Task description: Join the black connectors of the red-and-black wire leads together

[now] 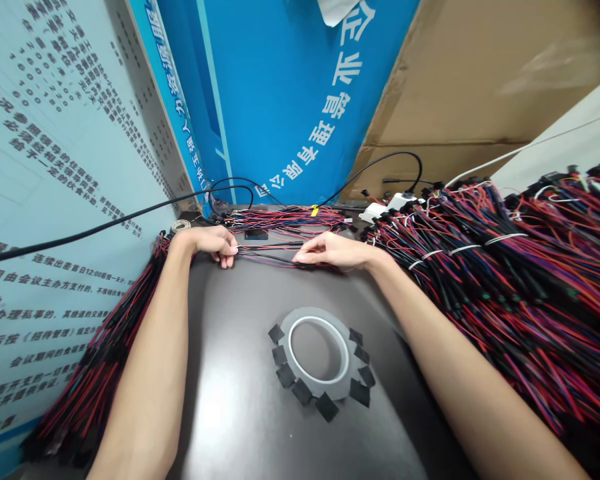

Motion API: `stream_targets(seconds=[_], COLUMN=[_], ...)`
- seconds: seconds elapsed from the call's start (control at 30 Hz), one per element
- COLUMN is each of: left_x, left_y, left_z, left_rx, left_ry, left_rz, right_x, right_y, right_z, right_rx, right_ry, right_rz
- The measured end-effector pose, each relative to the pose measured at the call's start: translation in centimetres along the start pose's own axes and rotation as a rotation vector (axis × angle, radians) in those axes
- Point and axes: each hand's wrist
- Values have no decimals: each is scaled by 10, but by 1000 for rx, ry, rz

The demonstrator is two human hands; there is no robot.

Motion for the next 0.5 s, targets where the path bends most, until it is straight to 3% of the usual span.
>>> stream_targets(seconds=[0.27,0.5], left_x=[-4,-5], left_y=[9,13], left_z=[4,6], left_rx=[-110,-88], left_ry=[97,134], left_rz=[-31,6], right_x=[1,1], right_y=[3,6], right_z=[-2,-6], right_rx=[-37,-32], right_ry=[43,16], right_rz=[-24,24])
Point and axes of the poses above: each hand's wrist, its own y-axis away from the middle knuckle, its own x-axis out of the back of the hand, z = x × y, and after that the axes turned 1 degree about x, right-handed
